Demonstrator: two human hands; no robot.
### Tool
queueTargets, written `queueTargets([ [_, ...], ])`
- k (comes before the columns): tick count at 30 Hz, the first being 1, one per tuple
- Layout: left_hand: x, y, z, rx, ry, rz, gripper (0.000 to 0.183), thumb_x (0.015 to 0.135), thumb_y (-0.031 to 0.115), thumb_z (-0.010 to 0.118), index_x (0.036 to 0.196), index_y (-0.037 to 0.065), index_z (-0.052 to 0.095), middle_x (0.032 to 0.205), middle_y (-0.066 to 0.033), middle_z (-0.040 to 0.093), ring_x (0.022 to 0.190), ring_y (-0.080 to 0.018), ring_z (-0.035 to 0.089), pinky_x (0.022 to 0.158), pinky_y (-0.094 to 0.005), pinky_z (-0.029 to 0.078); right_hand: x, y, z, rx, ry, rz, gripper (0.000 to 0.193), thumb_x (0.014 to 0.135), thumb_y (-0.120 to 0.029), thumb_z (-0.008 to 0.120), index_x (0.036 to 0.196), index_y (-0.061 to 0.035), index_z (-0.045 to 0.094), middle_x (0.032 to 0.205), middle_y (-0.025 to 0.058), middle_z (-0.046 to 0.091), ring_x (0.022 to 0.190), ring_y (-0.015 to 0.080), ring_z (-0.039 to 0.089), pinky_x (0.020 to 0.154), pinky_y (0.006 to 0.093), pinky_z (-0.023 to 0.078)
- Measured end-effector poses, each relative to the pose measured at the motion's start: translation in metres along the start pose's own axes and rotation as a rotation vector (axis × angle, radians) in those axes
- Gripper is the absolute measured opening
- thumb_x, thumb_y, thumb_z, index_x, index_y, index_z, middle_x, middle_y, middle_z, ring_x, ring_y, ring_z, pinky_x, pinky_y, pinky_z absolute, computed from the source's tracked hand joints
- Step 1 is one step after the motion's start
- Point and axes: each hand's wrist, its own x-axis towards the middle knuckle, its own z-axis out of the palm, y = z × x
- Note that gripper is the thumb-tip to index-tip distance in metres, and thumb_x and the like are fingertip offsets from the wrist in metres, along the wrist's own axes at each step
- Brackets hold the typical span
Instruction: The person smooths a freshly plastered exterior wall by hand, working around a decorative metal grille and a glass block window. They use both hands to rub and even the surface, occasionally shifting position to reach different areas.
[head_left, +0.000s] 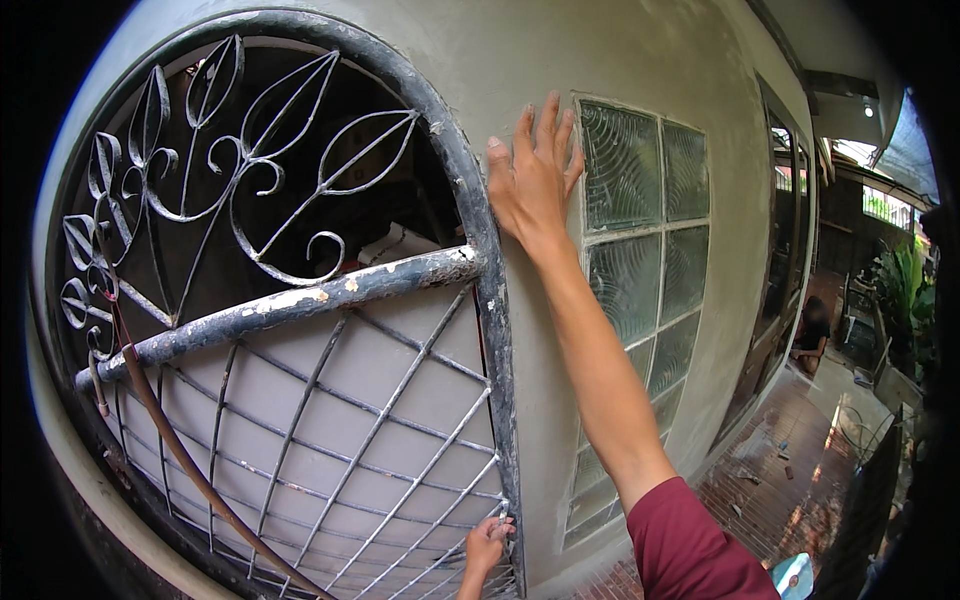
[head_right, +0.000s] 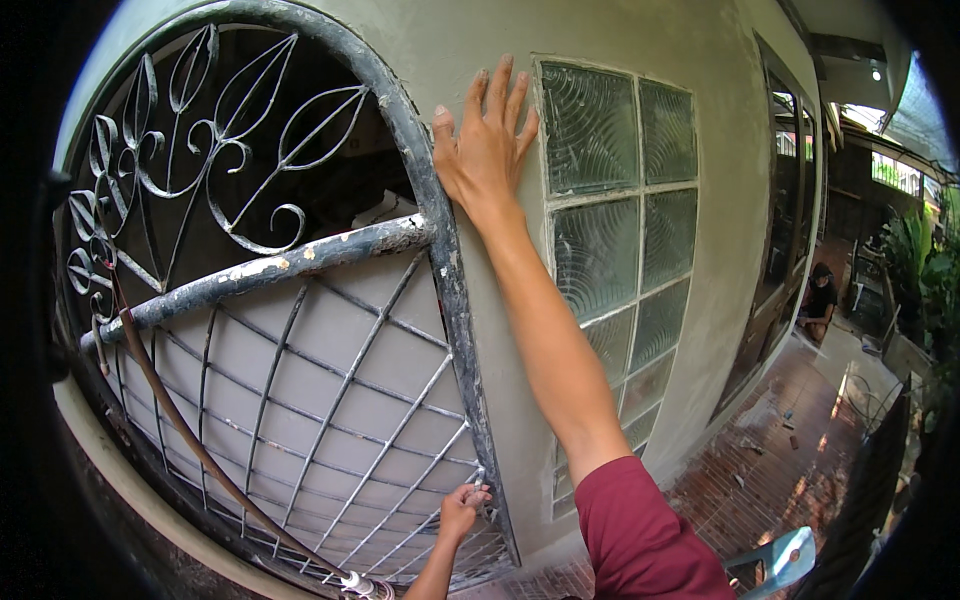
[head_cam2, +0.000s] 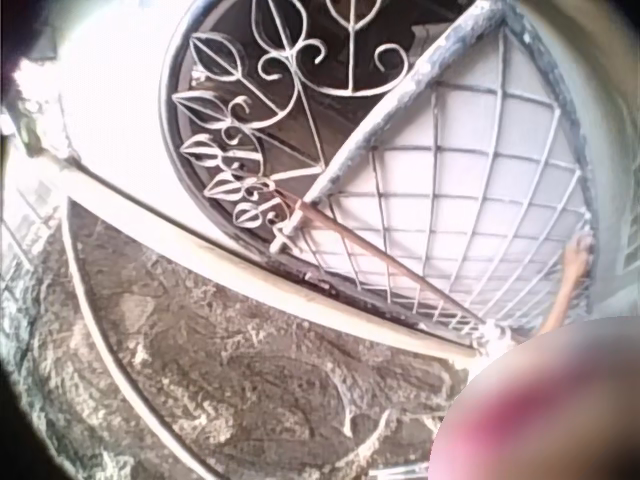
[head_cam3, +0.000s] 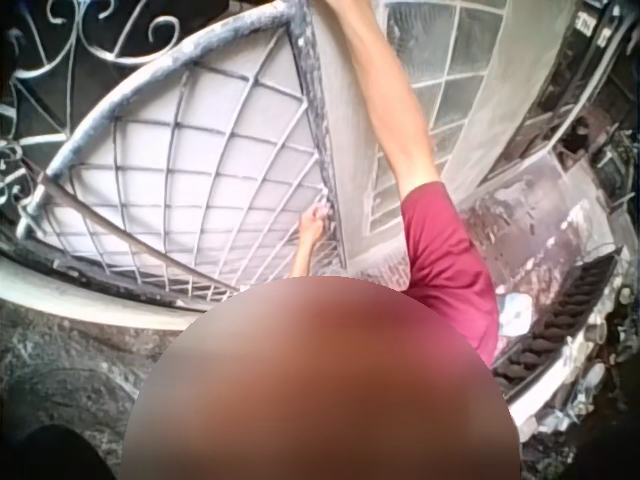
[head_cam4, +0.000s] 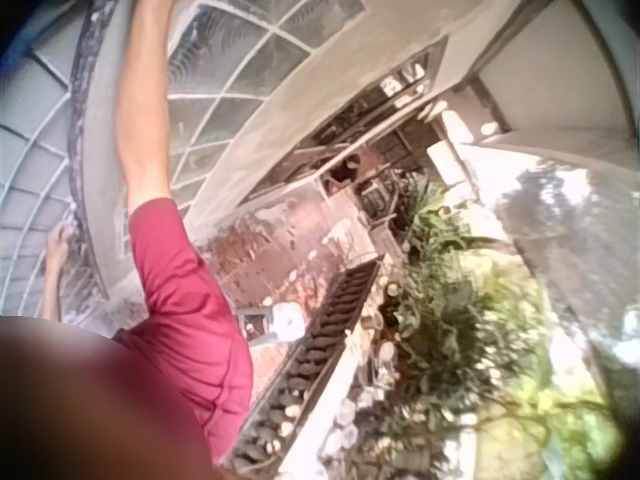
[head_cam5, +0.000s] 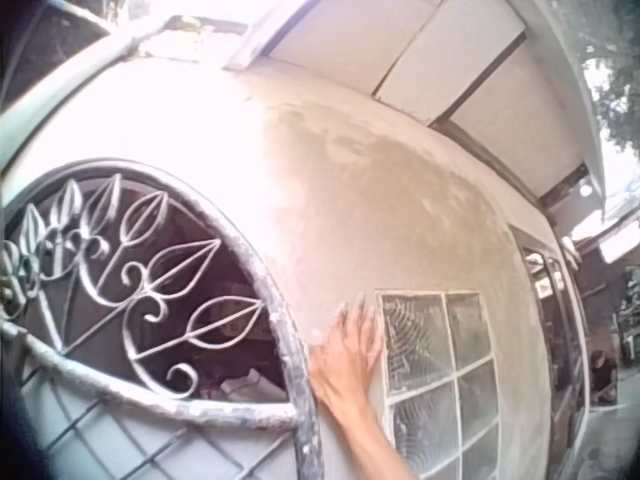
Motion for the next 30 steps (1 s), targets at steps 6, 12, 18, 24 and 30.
queueTargets([
  [6,0.000,0.002,0.002,-0.037,0.007,-0.039,0.017,0.092,0.008,0.062,0.105,0.000,0.069,0.090,-0.0072,0.074,0.084,-0.0110,0.068,0.076,-0.0243,0.050,-0.004,-0.010,-0.015,0.145,-0.134,-0.083,0.064,0.097,-0.042,0.036,0.142,0.0035,0.043,0.159,0.0253,0.011,0.148,0.0442,0.005,0.114,0.0603,0.004],
  [12,0.000,0.008,0.000,-0.011,-0.012,-0.053,0.017,0.091,0.008,0.063,0.105,-0.001,0.068,0.090,-0.0063,0.074,0.085,-0.0104,0.067,0.078,-0.0235,0.049,0.016,0.035,-0.030,0.080,0.017,0.073,0.062,0.098,-0.039,0.036,0.142,0.0027,0.043,0.160,0.0241,0.010,0.147,0.0451,0.004,0.114,0.0605,0.006],
  [18,0.002,0.005,-0.002,-0.111,-0.064,-0.103,0.019,0.093,0.010,0.063,0.109,-0.001,0.066,0.093,-0.0085,0.073,0.088,-0.0115,0.065,0.084,-0.0244,0.046,0.007,0.044,-0.010,-0.129,-0.021,-0.022,0.062,0.096,-0.036,0.038,0.143,0.0040,0.041,0.159,0.0250,0.013,0.147,0.0437,0.008,0.114,0.0591,0.010],
  [24,0.003,0.001,-0.003,-0.117,-0.070,-0.107,0.019,0.093,0.010,0.063,0.109,-0.001,0.066,0.093,-0.0078,0.073,0.087,-0.0115,0.066,0.083,-0.0242,0.047,0.002,0.032,-0.008,-0.113,0.009,-0.088,0.063,0.092,-0.033,0.041,0.141,0.0061,0.043,0.158,0.0256,0.019,0.147,0.0435,0.011,0.115,0.0571,0.011],
  [30,0.002,0.003,-0.003,-0.138,-0.070,-0.104,0.018,0.093,0.008,0.062,0.108,-0.001,0.067,0.092,-0.0062,0.073,0.085,-0.0100,0.065,0.081,-0.0230,0.047,0.001,0.026,-0.008,-0.126,0.035,-0.110,0.062,0.089,-0.031,0.043,0.140,0.0038,0.046,0.156,0.0259,0.023,0.146,0.0435,0.015,0.115,0.0572,0.013],
])
